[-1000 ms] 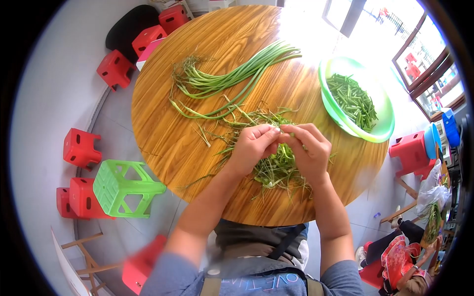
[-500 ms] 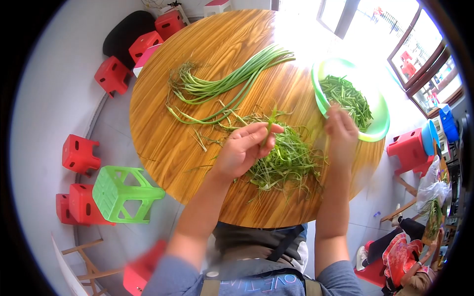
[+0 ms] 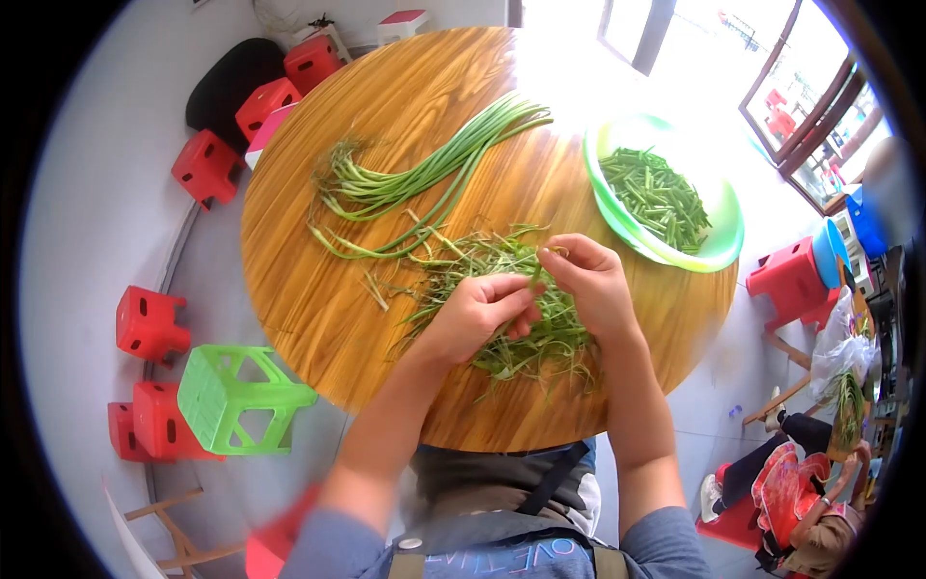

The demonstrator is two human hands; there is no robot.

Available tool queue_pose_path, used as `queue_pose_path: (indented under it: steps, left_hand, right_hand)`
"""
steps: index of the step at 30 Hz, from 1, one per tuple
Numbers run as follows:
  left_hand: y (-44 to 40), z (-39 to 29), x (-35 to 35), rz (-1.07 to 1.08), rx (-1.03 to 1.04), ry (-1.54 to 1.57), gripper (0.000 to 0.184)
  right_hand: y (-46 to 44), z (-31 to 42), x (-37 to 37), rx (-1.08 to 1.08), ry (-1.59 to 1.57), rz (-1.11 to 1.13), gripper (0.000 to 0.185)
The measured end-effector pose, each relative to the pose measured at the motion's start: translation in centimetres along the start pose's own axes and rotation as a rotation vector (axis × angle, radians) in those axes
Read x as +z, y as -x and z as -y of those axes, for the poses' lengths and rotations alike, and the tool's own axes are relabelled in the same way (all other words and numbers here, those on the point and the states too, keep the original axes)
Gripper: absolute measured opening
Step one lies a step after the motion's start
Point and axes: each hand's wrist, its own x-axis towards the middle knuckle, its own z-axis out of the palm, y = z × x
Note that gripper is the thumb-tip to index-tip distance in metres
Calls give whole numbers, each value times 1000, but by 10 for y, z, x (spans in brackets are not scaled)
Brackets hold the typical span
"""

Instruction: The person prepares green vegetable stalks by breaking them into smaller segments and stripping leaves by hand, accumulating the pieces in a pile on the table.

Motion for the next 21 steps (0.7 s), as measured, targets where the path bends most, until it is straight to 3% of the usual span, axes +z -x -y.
queue_pose_path:
  steps: [3, 5, 7, 10, 13, 16, 17, 20, 21]
  left_hand:
    - [5, -7, 6, -80, -60, 42, 21]
    - [-1, 4, 2, -91, -9, 232, 20]
    - [-4, 6, 4, -204, -10, 299, 19]
    - [-4, 2, -6, -294, 18, 360, 19]
    - [-1, -6, -17, -365, 136, 481, 19]
    - [0, -8, -28, -395, 178, 640, 22]
    - [-2, -4, -34, -362, 200, 649, 23]
    - [-2, -5, -32, -326, 195, 584, 27]
    - [0, -5, -33, -300, 182, 564, 28]
  right_hand:
    - [2, 6, 12, -497, 606, -241, 6]
    - [3, -1, 22, -701, 688, -298, 11]
    - [5, -7, 27, -845, 715, -195, 14]
    - [10, -20, 27, -533, 419, 39, 10]
    - [7, -11, 13, -418, 65, 256, 8]
    - [15, 14, 1, -86, -140, 356, 7]
    - [15, 12, 1, -61, -121, 357, 10]
    - [14, 18, 8, -89, 314, 458, 15]
    - [16, 12, 13, -213, 406, 422, 18]
